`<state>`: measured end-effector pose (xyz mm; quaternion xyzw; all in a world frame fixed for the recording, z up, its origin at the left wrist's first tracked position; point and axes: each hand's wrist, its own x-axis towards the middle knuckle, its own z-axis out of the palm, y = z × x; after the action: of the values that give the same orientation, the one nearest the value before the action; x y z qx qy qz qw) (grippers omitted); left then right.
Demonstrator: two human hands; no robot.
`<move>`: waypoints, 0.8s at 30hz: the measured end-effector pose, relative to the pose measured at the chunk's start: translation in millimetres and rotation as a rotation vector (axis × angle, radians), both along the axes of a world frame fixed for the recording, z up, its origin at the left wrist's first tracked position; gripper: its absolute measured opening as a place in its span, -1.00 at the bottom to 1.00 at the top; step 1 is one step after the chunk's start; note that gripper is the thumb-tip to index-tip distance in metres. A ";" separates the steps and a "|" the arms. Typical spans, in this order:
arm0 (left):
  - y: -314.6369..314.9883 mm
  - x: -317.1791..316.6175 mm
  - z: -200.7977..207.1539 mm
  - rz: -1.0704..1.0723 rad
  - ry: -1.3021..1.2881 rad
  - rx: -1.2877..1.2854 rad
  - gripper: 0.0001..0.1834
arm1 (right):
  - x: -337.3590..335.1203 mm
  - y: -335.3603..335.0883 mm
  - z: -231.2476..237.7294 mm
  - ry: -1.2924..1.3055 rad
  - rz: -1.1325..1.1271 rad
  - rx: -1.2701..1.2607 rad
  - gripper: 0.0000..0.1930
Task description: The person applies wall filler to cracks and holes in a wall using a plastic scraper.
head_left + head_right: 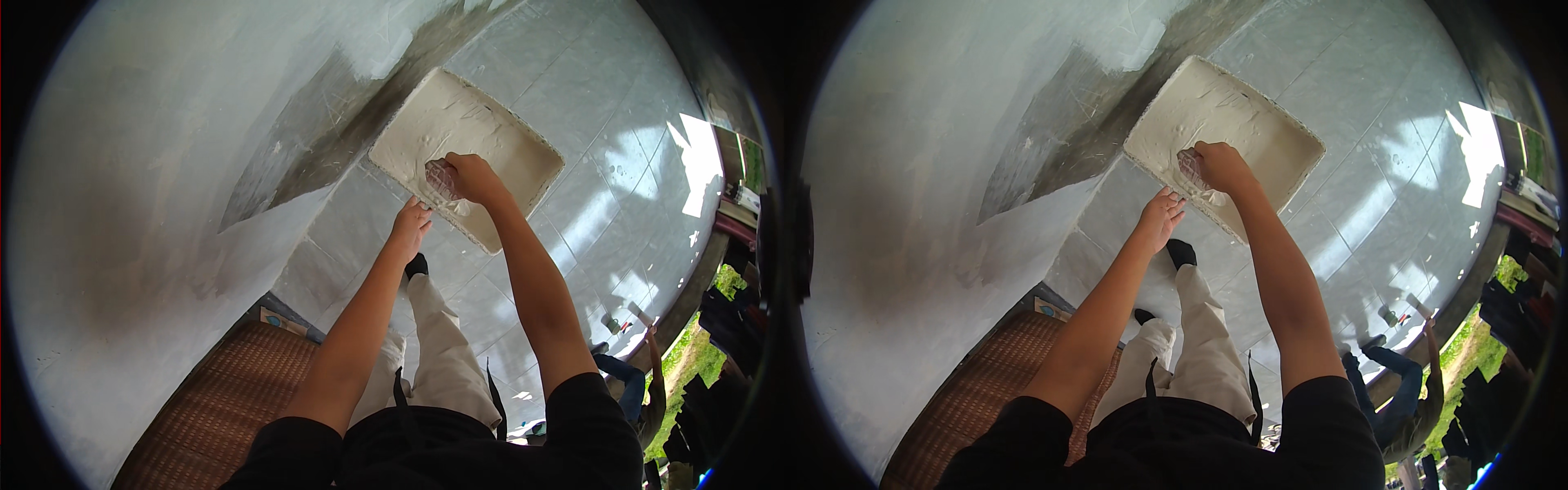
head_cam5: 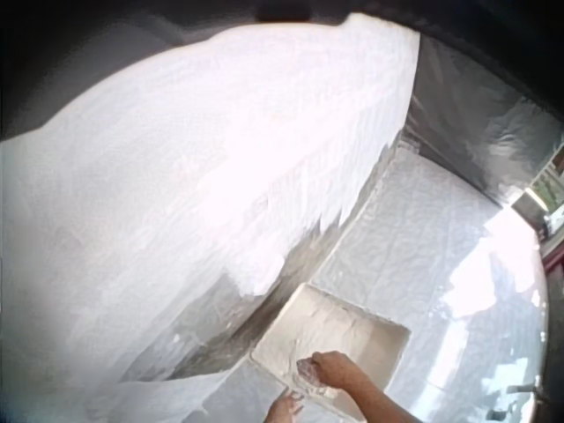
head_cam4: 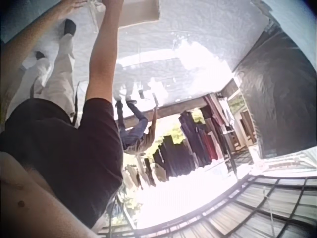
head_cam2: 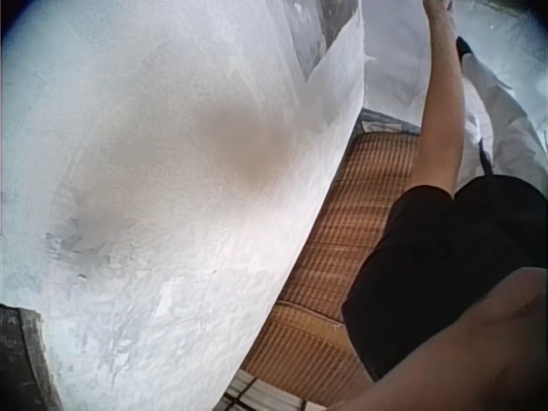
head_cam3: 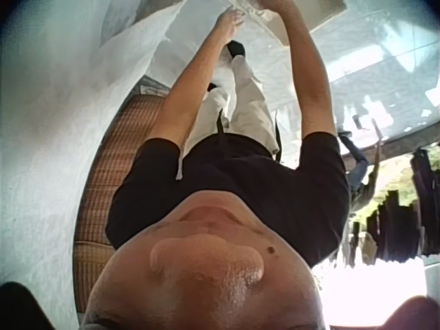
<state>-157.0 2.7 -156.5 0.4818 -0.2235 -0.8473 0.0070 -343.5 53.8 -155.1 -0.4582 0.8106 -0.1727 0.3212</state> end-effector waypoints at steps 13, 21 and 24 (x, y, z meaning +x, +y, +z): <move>3.3 5.7 -11.3 -0.063 -0.050 -0.037 -0.07 | 18.8 0.1 7.6 -0.016 0.013 -0.059 -0.86; 4.8 5.7 -7.0 -0.090 -0.050 -0.038 -0.06 | 16.7 7.3 3.6 -0.057 -0.076 -0.118 -0.86; 5.4 6.7 -5.8 -0.077 -0.047 -0.051 -0.06 | 9.9 11.2 4.9 -0.113 -0.162 -0.141 -0.84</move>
<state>-150.3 8.1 -162.3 0.4925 -0.2633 -0.8293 -0.0187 -333.7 65.0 -150.2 -0.4021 0.8114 -0.2803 0.3184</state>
